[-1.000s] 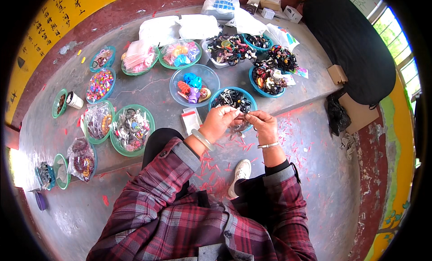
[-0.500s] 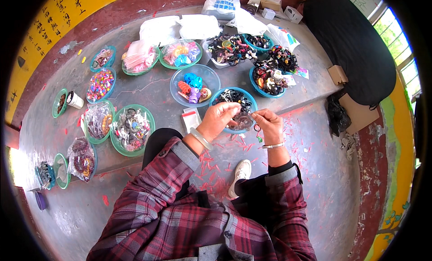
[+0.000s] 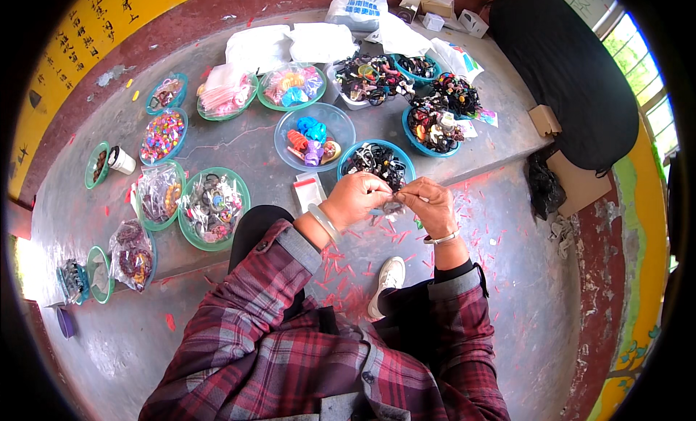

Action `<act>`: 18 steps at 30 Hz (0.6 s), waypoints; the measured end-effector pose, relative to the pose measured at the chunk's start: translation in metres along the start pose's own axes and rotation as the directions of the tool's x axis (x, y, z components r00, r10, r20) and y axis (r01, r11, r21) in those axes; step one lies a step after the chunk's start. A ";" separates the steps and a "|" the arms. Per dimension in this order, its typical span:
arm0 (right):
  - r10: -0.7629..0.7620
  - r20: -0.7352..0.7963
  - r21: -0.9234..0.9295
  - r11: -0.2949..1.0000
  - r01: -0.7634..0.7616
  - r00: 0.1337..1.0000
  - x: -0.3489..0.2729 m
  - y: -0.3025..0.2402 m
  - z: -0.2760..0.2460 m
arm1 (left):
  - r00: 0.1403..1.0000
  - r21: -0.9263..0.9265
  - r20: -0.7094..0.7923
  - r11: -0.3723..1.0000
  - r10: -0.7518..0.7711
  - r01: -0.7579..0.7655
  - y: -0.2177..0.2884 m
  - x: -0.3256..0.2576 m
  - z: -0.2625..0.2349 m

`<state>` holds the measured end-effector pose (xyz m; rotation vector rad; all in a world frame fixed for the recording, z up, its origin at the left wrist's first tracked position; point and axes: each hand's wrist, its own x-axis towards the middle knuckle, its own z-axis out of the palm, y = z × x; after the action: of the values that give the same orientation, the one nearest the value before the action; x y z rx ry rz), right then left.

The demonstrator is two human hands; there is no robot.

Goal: The person sits on the floor and sorts small colorful trinkets from blue bowls into small clear plastic bags. They pick up items one by one, place them into the bags, and occasionally seal the bags before moving on to the next item.

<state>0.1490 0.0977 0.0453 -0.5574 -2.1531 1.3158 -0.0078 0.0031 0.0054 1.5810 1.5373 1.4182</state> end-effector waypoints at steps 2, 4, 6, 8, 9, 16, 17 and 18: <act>0.013 0.000 0.015 1.000 -0.013 1.000 0.000 0.001 -0.001 | 0.981 -0.089 0.049 0.977 -0.190 0.193 0.002 -0.002 0.001; 0.020 -0.008 0.038 0.999 -0.019 1.000 0.000 0.002 0.000 | 0.984 -0.095 0.017 0.980 -0.176 0.177 0.006 -0.002 0.000; 0.056 -0.024 0.088 0.995 -0.054 0.998 -0.001 0.009 -0.001 | 0.985 -0.114 -0.007 0.978 -0.175 0.173 0.008 -0.002 0.000; 0.109 -0.050 0.158 0.982 -0.100 0.993 -0.001 0.017 -0.001 | 0.982 -0.147 -0.022 0.972 -0.189 0.184 0.009 -0.002 -0.001; 0.145 -0.068 0.203 0.971 -0.129 0.987 -0.001 0.020 -0.001 | 0.977 -0.193 -0.003 0.958 -0.215 0.211 0.010 -0.002 -0.002; 0.358 -0.074 0.440 0.849 -0.292 0.931 0.002 0.014 0.000 | 0.943 -0.545 0.121 0.773 -0.310 0.325 0.010 0.000 -0.005; 0.370 -0.065 0.443 0.843 -0.305 0.927 0.002 0.013 0.000 | 0.934 -0.596 0.155 0.724 -0.322 0.348 0.012 0.000 -0.006; 0.381 -0.056 0.445 0.837 -0.319 0.923 0.002 0.011 0.000 | 0.926 -0.617 0.167 0.697 -0.338 0.366 0.014 0.000 -0.007</act>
<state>0.1479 0.1042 0.0359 -0.8579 -1.6138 1.8249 -0.0083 -0.0021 0.0197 0.8346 1.0689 1.4526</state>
